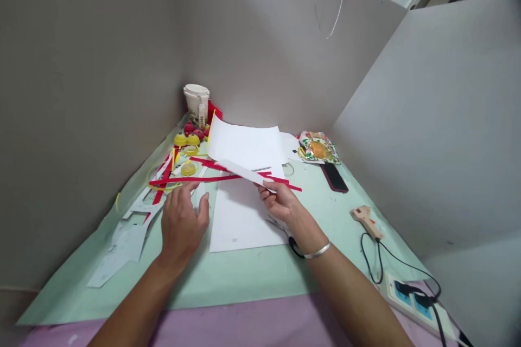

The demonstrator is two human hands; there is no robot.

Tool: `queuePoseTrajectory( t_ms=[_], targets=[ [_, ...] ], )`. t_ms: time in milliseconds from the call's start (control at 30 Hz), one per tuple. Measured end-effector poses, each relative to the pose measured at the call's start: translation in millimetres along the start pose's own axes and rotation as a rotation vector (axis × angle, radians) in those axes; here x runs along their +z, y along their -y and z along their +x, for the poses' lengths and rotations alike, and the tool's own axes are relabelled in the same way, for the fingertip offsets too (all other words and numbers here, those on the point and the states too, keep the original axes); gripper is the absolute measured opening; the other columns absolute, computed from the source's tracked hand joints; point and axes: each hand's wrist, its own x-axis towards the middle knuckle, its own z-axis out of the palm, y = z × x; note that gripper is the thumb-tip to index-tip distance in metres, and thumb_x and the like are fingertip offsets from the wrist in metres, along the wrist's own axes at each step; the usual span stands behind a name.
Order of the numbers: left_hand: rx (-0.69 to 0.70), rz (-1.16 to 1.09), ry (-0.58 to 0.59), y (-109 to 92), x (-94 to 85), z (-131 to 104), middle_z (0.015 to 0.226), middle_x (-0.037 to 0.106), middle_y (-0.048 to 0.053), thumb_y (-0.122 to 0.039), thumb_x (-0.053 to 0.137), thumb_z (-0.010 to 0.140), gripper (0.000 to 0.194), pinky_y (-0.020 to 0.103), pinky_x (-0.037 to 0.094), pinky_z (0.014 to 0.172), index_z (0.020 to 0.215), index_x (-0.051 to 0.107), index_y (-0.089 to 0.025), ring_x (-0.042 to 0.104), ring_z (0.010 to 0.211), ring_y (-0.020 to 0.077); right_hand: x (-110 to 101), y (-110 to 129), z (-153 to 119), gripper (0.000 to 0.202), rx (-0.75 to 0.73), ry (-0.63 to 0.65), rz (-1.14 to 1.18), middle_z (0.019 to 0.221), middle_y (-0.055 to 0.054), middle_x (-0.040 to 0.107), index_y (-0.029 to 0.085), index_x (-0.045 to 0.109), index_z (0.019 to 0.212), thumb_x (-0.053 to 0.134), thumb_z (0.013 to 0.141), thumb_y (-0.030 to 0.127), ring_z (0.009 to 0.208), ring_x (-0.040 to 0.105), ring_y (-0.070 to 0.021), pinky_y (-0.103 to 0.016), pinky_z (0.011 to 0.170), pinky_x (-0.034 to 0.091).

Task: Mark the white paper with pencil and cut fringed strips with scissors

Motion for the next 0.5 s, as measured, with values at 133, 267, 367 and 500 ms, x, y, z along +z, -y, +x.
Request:
queuePoseTrajectory(
  t_ms=[133, 267, 367, 500],
  targets=[
    [-0.123, -0.257, 0.057, -9, -4.9, -4, 0.103, 0.063, 0.009, -0.039, 0.047, 0.089, 0.026, 0.037, 0.044, 0.091, 0.103, 0.056, -0.019, 0.058, 0.101, 0.0256, 5, -11, -5, 0.011, -0.045, 0.022, 0.108, 0.063, 0.000, 0.056, 0.009, 0.059, 0.097, 0.052, 0.091, 0.014, 0.046, 0.048, -0.0056, -0.010, 0.033, 0.039],
    [-0.310, -0.628, 0.285, -13, 0.2, -7, 0.104, 0.068, 0.006, -0.048, 0.050, 0.087, 0.032, 0.036, 0.046, 0.088, 0.102, 0.060, -0.022, 0.062, 0.099, 0.0244, 11, -35, -5, 0.011, -0.127, -0.001, 0.139, 0.067, -0.005, 0.064, 0.013, 0.056, 0.093, 0.062, 0.085, 0.017, 0.047, 0.056, -0.0082, -0.013, 0.038, 0.045],
    [-0.504, -1.007, 0.428, -14, 7.6, -7, 0.110, 0.069, 0.011, -0.052, 0.052, 0.085, 0.044, 0.038, 0.046, 0.088, 0.112, 0.060, -0.018, 0.065, 0.099, 0.0259, 15, -48, -11, 0.021, -0.197, 0.030, 0.136, 0.075, -0.007, 0.068, 0.014, 0.058, 0.099, 0.067, 0.082, 0.022, 0.051, 0.062, -0.0116, -0.015, 0.036, 0.044],
    [-0.659, -1.344, 0.518, -20, 11.4, -8, 0.114, 0.069, 0.015, -0.045, 0.062, 0.081, 0.046, 0.041, 0.045, 0.093, 0.114, 0.062, -0.013, 0.064, 0.106, 0.0284, 19, -62, -25, 0.028, -0.248, 0.052, 0.142, 0.093, -0.006, 0.070, 0.016, 0.061, 0.103, 0.072, 0.079, 0.027, 0.055, 0.065, -0.0108, -0.015, 0.037, 0.045]
  ],
)
